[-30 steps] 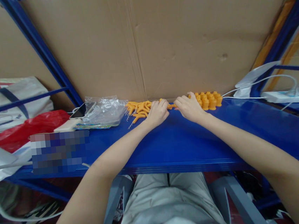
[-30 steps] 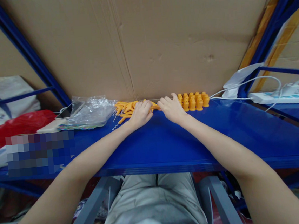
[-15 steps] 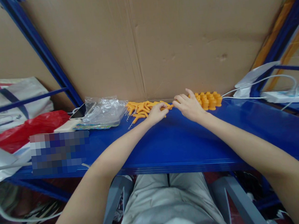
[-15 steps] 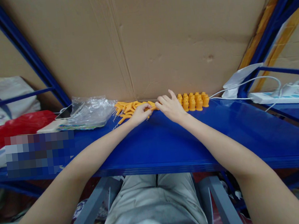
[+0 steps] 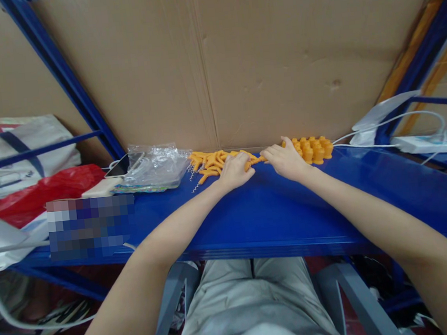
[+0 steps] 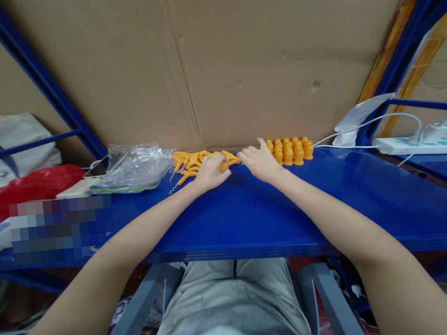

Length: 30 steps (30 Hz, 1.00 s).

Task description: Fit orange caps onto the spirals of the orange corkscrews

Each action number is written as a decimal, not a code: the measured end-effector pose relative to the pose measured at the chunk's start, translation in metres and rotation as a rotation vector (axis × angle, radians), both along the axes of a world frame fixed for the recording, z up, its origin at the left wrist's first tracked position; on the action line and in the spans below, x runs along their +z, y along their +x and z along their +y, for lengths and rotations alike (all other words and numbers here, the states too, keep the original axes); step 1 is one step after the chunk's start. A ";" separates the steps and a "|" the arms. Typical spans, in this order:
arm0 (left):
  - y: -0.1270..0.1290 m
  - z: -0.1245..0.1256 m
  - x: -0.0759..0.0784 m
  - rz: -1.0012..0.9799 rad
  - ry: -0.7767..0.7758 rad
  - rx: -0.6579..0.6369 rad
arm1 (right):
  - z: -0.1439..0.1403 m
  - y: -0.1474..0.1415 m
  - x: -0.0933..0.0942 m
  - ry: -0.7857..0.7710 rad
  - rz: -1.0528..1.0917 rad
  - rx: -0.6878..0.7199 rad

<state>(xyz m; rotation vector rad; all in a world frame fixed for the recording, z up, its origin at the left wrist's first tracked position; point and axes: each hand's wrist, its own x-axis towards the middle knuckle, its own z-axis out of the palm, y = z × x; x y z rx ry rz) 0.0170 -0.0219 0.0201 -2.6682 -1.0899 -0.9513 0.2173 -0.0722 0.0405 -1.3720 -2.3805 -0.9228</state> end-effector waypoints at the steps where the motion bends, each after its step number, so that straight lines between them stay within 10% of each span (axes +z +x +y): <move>1: 0.001 0.001 -0.001 -0.037 -0.041 -0.008 | 0.000 0.000 0.001 0.025 -0.001 0.007; 13: 0.010 -0.006 0.007 -0.410 -0.714 -0.183 | -0.002 0.002 0.007 0.172 -0.022 0.039; 23: -0.002 -0.003 0.003 -0.385 -0.642 -0.089 | -0.001 0.001 -0.004 -0.133 -0.077 0.028; 30: 0.004 -0.002 0.003 -0.468 -0.602 -0.125 | -0.020 -0.006 0.024 -0.092 0.014 -0.175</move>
